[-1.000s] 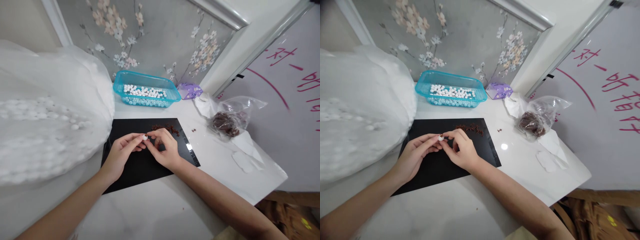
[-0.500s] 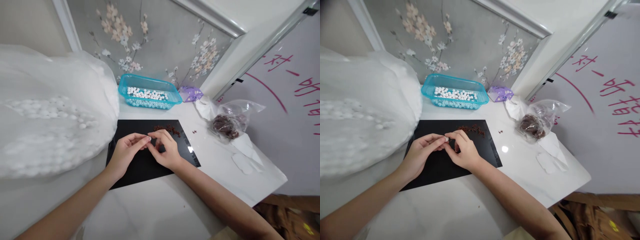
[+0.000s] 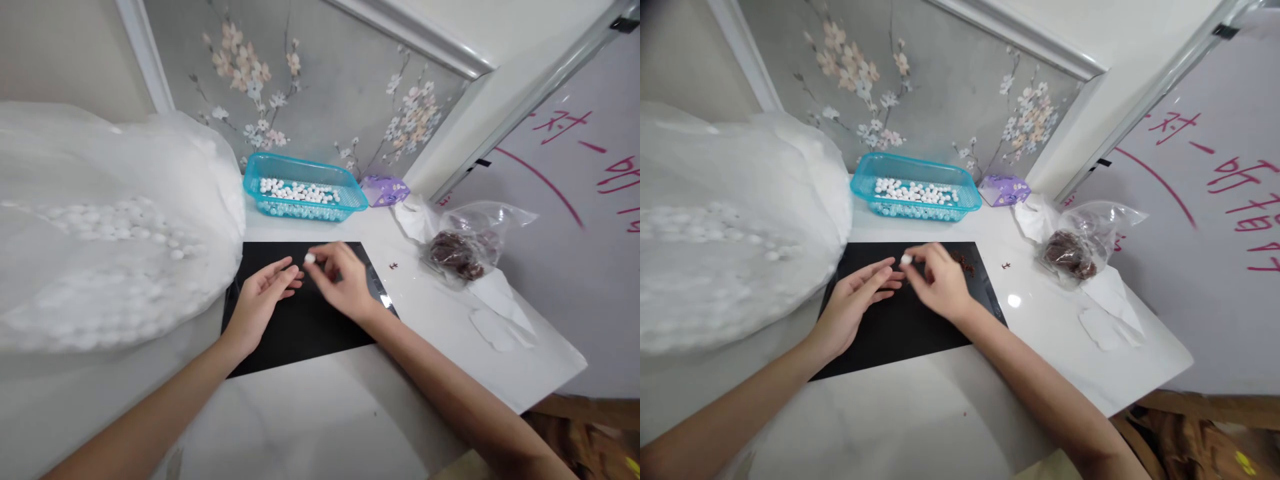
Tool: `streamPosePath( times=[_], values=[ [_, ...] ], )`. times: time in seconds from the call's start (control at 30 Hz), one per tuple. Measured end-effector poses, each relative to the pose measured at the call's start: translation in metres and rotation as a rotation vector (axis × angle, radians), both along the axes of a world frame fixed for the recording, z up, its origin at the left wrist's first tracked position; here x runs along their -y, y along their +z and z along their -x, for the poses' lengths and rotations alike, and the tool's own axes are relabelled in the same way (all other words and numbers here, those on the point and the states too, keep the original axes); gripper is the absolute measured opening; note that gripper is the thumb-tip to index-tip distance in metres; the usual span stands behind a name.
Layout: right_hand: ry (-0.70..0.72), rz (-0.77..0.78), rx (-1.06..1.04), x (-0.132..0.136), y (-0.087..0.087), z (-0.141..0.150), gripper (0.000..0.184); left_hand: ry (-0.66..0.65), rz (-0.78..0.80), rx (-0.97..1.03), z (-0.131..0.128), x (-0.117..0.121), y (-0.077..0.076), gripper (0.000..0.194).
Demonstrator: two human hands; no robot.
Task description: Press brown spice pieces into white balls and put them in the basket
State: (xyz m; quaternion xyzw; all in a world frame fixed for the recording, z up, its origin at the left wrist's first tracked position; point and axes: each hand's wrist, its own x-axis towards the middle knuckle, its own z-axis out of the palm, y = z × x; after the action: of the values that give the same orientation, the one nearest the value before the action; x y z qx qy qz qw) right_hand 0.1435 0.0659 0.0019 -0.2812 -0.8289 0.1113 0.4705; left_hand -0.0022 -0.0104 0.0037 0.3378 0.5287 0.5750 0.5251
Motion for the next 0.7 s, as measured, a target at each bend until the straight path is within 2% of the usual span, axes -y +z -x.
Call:
streamPosePath(
  times=[0.13,0.23,0.3,0.4,0.5,0.57,0.63,0.7],
  values=[
    [-0.289,-0.012,-0.053,-0.063,0.029,0.015,0.023,-0.005,0.007,0.036,0.0,0.0,0.002,0.057],
    [-0.371,0.094,0.168,-0.109,0.045,0.032,0.024,-0.002,0.0,0.044,0.0,0.001,0.001,0.055],
    [-0.398,0.127,0.21,-0.121,0.053,0.046,0.025,-0.002,0.001,0.048,0.0,0.002,0.001,0.054],
    [-0.345,0.06,0.186,-0.098,0.064,0.073,0.025,-0.004,0.008,0.044,-0.001,0.002,0.0,0.05],
    [-0.002,-0.16,0.259,-0.046,0.07,0.107,0.016,-0.005,-0.022,0.019,-0.001,0.001,-0.002,0.038],
    [0.256,-0.244,0.488,-0.015,0.069,0.13,0.012,-0.001,-0.065,-0.013,0.0,0.002,-0.004,0.027],
    [0.3,-0.265,0.731,0.001,0.064,0.15,0.006,0.022,-0.092,-0.068,0.0,0.003,-0.004,0.023],
    [0.262,-0.257,0.864,0.005,0.056,0.162,0.012,0.04,-0.092,-0.11,0.0,0.004,-0.003,0.026]
  ],
)
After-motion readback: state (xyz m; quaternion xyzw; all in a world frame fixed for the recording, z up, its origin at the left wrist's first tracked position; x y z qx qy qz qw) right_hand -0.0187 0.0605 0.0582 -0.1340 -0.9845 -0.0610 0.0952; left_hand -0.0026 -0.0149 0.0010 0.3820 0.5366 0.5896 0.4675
